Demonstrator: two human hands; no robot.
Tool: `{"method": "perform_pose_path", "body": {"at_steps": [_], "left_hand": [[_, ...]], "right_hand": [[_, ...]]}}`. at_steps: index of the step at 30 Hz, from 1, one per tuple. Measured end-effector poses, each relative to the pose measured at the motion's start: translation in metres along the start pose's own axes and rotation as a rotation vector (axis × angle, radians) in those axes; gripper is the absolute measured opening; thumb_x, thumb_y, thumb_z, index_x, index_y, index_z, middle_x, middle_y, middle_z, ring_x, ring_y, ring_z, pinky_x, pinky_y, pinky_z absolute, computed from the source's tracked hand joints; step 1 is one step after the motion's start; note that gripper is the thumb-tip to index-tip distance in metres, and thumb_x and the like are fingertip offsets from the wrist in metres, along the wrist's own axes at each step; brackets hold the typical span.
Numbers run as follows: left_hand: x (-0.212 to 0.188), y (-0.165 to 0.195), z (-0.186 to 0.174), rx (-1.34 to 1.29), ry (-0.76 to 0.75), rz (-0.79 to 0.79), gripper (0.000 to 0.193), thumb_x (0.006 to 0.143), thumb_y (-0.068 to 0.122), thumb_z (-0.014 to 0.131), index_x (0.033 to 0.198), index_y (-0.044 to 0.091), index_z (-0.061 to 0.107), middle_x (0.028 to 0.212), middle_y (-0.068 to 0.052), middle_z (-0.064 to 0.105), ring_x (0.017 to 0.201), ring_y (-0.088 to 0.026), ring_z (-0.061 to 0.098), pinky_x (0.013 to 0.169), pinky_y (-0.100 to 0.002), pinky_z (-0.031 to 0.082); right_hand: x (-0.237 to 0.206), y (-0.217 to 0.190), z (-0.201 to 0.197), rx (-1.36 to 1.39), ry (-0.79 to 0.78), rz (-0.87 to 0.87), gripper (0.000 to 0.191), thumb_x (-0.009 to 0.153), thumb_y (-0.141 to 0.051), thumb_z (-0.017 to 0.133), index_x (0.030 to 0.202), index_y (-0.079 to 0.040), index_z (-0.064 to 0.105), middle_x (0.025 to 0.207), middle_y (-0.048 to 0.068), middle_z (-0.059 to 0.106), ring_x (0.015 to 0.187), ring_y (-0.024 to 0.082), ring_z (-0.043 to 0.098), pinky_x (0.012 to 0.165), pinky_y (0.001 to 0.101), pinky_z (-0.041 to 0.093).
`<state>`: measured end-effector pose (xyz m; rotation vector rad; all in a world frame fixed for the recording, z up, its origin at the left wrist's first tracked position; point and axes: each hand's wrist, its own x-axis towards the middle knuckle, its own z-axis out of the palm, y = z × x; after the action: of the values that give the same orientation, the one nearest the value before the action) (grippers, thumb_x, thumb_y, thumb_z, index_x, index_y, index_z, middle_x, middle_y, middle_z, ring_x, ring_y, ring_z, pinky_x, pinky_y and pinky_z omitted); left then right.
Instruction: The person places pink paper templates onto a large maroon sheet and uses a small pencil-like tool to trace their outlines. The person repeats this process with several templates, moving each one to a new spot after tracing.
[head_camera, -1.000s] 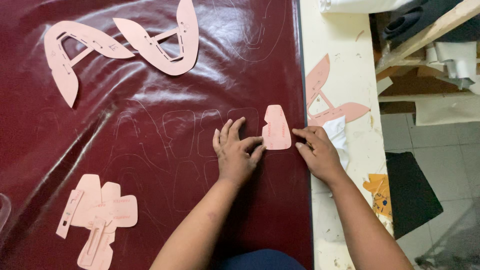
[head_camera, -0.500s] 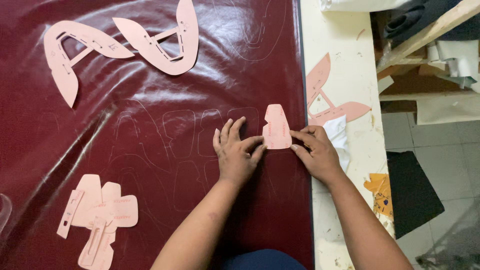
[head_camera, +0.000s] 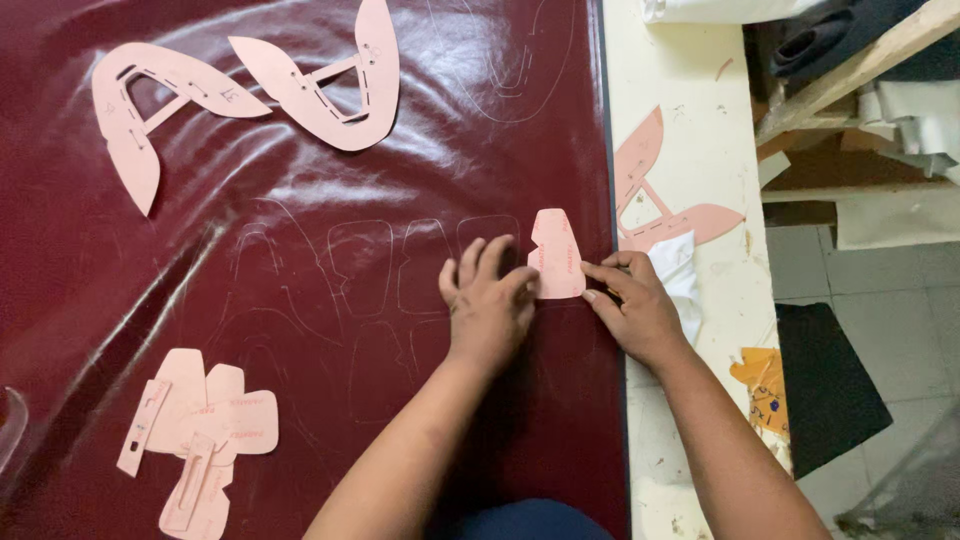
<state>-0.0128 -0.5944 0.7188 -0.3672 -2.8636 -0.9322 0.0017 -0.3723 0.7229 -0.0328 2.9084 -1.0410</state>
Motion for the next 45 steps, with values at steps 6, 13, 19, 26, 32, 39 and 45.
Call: {"method": "perform_pose_path", "body": {"at_steps": [6, 13, 19, 26, 32, 39, 45], "left_hand": [[-0.001, 0.024, 0.032, 0.244, -0.166, 0.417, 0.026, 0.1, 0.009, 0.054, 0.114, -0.005, 0.071, 0.125, -0.017, 0.062, 0.113, -0.031, 0.059, 0.098, -0.041, 0.047], [-0.015, 0.052, 0.054, 0.663, -0.109, 0.47, 0.047, 0.091, 0.016, 0.051, 0.121, -0.017, 0.064, 0.131, -0.041, 0.056, 0.115, -0.048, 0.062, 0.095, -0.048, 0.053], [-0.016, 0.064, 0.053, 0.764, -0.275, 0.485, 0.051, 0.091, 0.022, 0.05, 0.125, -0.013, 0.063, 0.132, -0.039, 0.056, 0.119, -0.053, 0.059, 0.098, -0.057, 0.05], [-0.016, 0.062, 0.049, 0.685, -0.445, 0.5, 0.046, 0.095, 0.023, 0.053, 0.127, -0.008, 0.065, 0.133, -0.034, 0.059, 0.123, -0.055, 0.055, 0.102, -0.064, 0.044], [-0.012, 0.051, 0.053, 0.474, -0.279, 0.432, 0.046, 0.092, 0.022, 0.053, 0.124, -0.009, 0.063, 0.127, -0.031, 0.06, 0.114, -0.047, 0.056, 0.099, -0.056, 0.046], [-0.001, 0.035, 0.047, 0.287, -0.244, 0.371, 0.037, 0.095, 0.012, 0.053, 0.126, -0.004, 0.063, 0.118, -0.019, 0.063, 0.1, -0.03, 0.057, 0.082, -0.042, 0.048], [0.003, 0.032, 0.043, 0.277, -0.045, 0.388, 0.033, 0.085, 0.015, 0.057, 0.114, 0.003, 0.067, 0.124, -0.019, 0.064, 0.095, -0.025, 0.059, 0.075, -0.036, 0.049]], "right_hand": [[0.003, 0.003, -0.004, 0.039, 0.034, -0.103, 0.03, 0.092, -0.017, 0.065, 0.121, -0.01, 0.074, 0.119, 0.011, 0.057, 0.109, 0.023, 0.06, 0.094, 0.0338, 0.05], [0.023, -0.038, -0.034, -0.057, 0.191, -0.101, 0.022, 0.106, -0.022, 0.058, 0.105, -0.005, 0.072, 0.098, 0.013, 0.065, 0.096, 0.028, 0.063, 0.088, 0.0367, 0.05], [0.046, -0.082, -0.031, 0.146, -0.252, -0.075, 0.019, 0.095, -0.019, 0.061, 0.101, -0.004, 0.07, 0.098, 0.011, 0.074, 0.089, 0.023, 0.071, 0.082, 0.0351, 0.054], [0.053, -0.089, -0.016, 0.128, -0.363, -0.144, 0.017, 0.092, -0.018, 0.064, 0.091, -0.004, 0.074, 0.083, 0.008, 0.077, 0.084, 0.023, 0.074, 0.082, 0.0348, 0.056], [0.065, -0.079, -0.01, -0.146, -0.107, -0.36, 0.015, 0.09, -0.019, 0.068, 0.088, -0.006, 0.077, 0.086, 0.009, 0.076, 0.085, 0.03, 0.07, 0.077, 0.0444, 0.051], [0.07, -0.073, -0.012, -0.056, -0.042, -0.343, 0.012, 0.091, -0.016, 0.068, 0.092, -0.006, 0.075, 0.087, 0.01, 0.074, 0.083, 0.031, 0.07, 0.078, 0.0431, 0.053], [0.073, -0.071, -0.018, -0.101, -0.058, -0.292, 0.012, 0.091, -0.014, 0.066, 0.092, -0.006, 0.075, 0.091, 0.011, 0.075, 0.085, 0.032, 0.071, 0.078, 0.0425, 0.055]]}}
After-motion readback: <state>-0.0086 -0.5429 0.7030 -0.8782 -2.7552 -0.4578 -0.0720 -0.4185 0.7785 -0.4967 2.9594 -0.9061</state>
